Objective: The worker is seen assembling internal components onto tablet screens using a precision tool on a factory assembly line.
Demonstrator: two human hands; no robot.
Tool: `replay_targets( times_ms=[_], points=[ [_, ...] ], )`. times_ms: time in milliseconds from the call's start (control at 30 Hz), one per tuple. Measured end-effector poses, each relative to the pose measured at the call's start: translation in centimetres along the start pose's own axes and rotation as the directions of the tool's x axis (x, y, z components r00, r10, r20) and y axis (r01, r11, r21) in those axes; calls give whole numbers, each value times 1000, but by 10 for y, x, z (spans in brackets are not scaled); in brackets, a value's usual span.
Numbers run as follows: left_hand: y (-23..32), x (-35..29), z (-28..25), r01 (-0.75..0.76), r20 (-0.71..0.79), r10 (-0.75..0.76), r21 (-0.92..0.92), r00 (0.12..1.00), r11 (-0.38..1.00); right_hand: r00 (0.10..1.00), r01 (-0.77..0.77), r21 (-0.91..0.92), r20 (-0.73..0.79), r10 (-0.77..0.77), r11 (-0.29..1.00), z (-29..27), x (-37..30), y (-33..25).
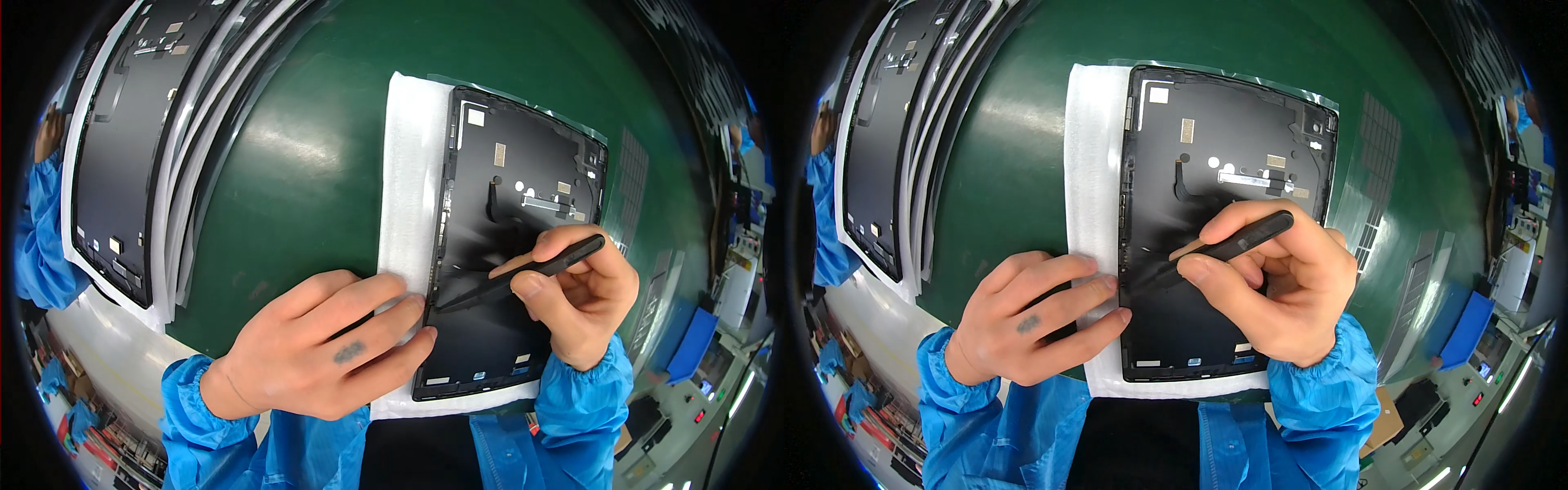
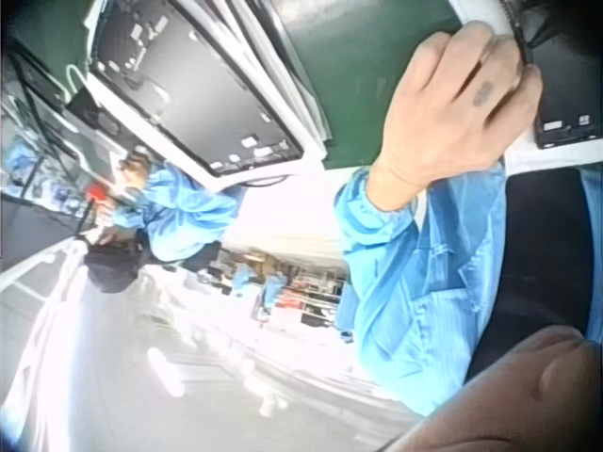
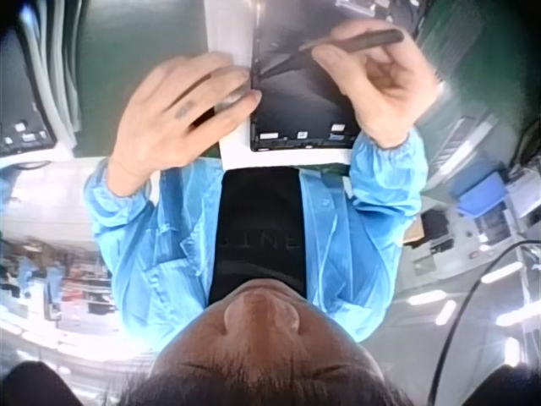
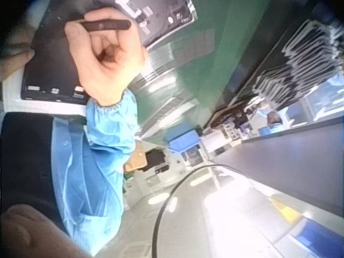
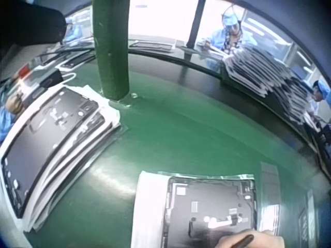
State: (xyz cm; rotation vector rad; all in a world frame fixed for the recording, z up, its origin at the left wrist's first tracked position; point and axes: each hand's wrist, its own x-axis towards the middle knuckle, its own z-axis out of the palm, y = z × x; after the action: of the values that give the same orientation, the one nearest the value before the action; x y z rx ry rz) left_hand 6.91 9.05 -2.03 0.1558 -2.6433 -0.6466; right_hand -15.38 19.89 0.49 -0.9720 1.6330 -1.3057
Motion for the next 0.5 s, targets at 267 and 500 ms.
replay_targets(
  times_ms=[267,500],
  points=[
    [0,3,-1,-11,13,10,8,1000,1000,999,47,-19,1,-47,999,-2,1,8],
    [1,7,-5,-13,40,12,25,999,1000,1000,2,-58,-1,-3,998,-5,2,3]
  ],
)
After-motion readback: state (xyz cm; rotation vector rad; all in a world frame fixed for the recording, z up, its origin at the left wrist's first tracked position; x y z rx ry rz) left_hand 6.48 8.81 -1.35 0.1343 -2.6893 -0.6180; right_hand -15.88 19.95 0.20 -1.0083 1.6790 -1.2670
